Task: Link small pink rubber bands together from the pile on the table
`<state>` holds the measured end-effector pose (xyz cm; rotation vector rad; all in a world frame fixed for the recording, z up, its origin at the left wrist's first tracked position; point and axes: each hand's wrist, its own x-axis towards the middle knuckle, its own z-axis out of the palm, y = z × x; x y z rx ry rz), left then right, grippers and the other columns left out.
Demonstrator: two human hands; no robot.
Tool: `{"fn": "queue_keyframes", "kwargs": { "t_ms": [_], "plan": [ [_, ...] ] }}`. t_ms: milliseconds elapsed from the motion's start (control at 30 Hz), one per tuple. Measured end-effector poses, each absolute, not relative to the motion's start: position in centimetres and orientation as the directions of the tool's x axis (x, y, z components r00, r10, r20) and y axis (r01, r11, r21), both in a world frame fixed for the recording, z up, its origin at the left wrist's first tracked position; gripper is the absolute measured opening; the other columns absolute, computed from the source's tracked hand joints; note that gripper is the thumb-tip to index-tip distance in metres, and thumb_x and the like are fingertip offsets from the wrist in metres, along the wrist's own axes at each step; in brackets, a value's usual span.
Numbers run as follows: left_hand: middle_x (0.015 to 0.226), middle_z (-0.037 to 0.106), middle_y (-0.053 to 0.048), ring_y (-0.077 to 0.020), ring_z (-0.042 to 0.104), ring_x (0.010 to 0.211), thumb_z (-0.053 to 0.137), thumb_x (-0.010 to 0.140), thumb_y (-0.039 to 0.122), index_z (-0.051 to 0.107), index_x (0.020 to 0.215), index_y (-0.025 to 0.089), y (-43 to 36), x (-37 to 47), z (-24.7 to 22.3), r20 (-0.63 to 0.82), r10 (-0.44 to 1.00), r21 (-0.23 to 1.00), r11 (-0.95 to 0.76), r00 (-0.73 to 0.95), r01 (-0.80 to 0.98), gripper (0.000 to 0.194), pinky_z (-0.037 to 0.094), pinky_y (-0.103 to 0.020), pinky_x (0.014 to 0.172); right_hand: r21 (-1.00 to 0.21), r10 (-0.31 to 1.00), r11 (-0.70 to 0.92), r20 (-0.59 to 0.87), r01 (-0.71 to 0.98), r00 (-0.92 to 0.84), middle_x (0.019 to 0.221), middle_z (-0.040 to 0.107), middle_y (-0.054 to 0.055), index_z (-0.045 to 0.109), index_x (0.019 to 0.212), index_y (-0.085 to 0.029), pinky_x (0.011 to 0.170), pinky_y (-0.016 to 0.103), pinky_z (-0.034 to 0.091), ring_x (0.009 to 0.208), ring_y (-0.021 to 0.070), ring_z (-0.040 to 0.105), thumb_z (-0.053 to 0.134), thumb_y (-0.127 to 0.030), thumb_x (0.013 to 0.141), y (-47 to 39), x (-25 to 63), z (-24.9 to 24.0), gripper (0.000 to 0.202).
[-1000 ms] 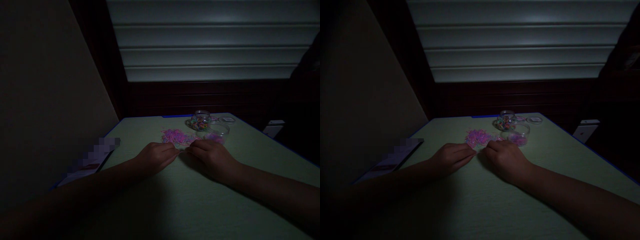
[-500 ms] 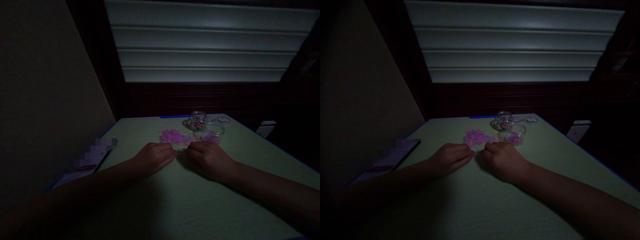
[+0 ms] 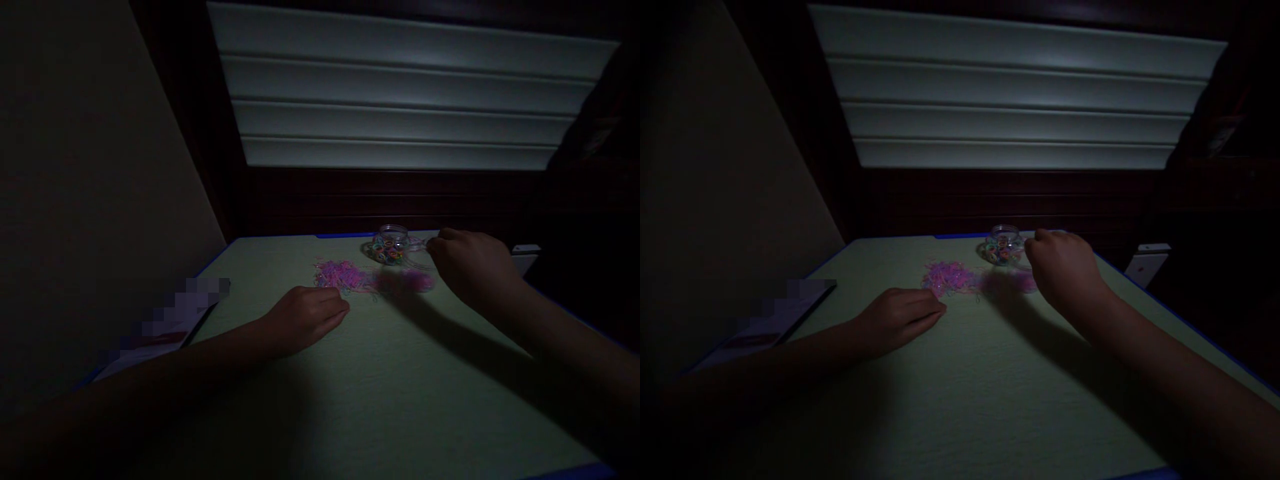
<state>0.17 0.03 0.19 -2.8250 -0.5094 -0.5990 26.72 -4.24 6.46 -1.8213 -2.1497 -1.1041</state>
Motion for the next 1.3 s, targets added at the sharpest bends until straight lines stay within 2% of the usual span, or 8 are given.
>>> {"fn": "queue_keyframes", "kwargs": {
  "t_ms": [200, 567, 700, 800, 900, 1067, 1300],
  "plan": [
    [0.078, 0.057, -0.003, -0.0105, 0.053, 0.07, 0.036, 0.087, 0.021, 0.056, 0.092, 0.016, 0.2, 0.1, 0.2, 0.412, 0.299, -0.107, -0.922, 0.861, 0.372, 0.021, 0.039, -0.02, 0.062, 0.499, 0.845, 0.011, 0.458, 0.866, -0.275, 0.07, 0.058, 0.008, 0.059, 0.069, -0.014, 0.048, 0.028, 0.02, 0.058, 0.0173, 0.054, 0.043, -0.01, 0.072, -4.0, 26.7, 5.9, 0.017],
    [0.077, 0.057, -0.003, -0.01, 0.054, 0.07, 0.036, 0.086, 0.021, 0.057, 0.092, 0.016, 0.1, 0.1, 0.2, 0.408, 0.306, -0.121, -0.916, 0.86, 0.383, 0.022, 0.04, -0.02, 0.061, 0.486, 0.824, 0.055, 0.472, 0.872, -0.315, 0.072, 0.058, 0.009, 0.059, 0.071, -0.014, 0.051, 0.029, 0.022, 0.059, 0.0167, 0.051, 0.042, -0.01, 0.074, -4.3, 26.3, 5.8, 0.017],
    [0.078, 0.057, -0.003, -0.01, 0.054, 0.07, 0.036, 0.086, 0.021, 0.057, 0.091, 0.016, 0.2, 0.1, 0.1, 0.404, 0.312, -0.119, -0.914, 0.86, 0.387, 0.022, 0.04, -0.02, 0.062, 0.442, 0.766, 0.131, 0.523, 0.887, -0.374, 0.075, 0.058, 0.007, 0.057, 0.078, -0.015, 0.055, 0.029, 0.025, 0.064, 0.0169, 0.051, 0.04, -0.016, 0.08, -4.6, 25.3, 5.6, 0.017],
    [0.077, 0.057, -0.003, -0.0097, 0.053, 0.069, 0.036, 0.087, 0.022, 0.057, 0.091, 0.016, 0.1, 0.1, 0.2, 0.412, 0.309, -0.124, -0.913, 0.857, 0.389, 0.023, 0.039, -0.02, 0.06, 0.414, 0.706, 0.255, 0.538, 0.874, -0.461, 0.082, 0.058, 0.006, 0.056, 0.088, -0.017, 0.062, 0.029, 0.028, 0.072, 0.0178, 0.05, 0.041, -0.02, 0.082, -4.7, 24.2, 4.7, 0.016],
    [0.078, 0.057, -0.003, -0.0098, 0.053, 0.07, 0.035, 0.087, 0.023, 0.057, 0.091, 0.016, 0.0, 0.2, 0.2, 0.398, 0.323, -0.124, -0.908, 0.859, 0.399, 0.023, 0.039, -0.02, 0.062, 0.384, 0.694, 0.388, 0.476, 0.838, -0.54, 0.078, 0.057, 0.004, 0.057, 0.084, -0.018, 0.064, 0.029, 0.028, 0.07, 0.0165, 0.049, 0.042, -0.021, 0.083, -4.8, 23.2, 3.4, 0.015],
    [0.078, 0.057, -0.002, -0.0097, 0.053, 0.07, 0.036, 0.087, 0.022, 0.057, 0.09, 0.016, 0.0, 0.2, 0.3, 0.385, 0.348, -0.102, -0.905, 0.855, 0.414, 0.022, 0.038, -0.02, 0.061, 0.258, 0.705, 0.469, 0.467, 0.845, -0.534, 0.077, 0.056, 0.003, 0.056, 0.09, -0.019, 0.064, 0.028, 0.028, 0.068, 0.0157, 0.048, 0.04, -0.022, 0.084, -4.8, 22.3, 2.0, 0.018],
    [0.078, 0.057, -0.002, -0.01, 0.053, 0.071, 0.036, 0.086, 0.022, 0.057, 0.091, 0.016, 0.0, 0.2, 0.2, 0.4, 0.34, -0.084, -0.911, 0.851, 0.404, 0.022, 0.039, -0.02, 0.063, 0.024, 0.773, 0.471, 0.471, 0.882, -0.426, 0.077, 0.055, 0.005, 0.056, 0.086, -0.015, 0.065, 0.026, 0.032, 0.071, 0.015, 0.049, 0.038, -0.028, 0.085, -3.9, 22.0, 0.9, 0.023]
  ]
}}
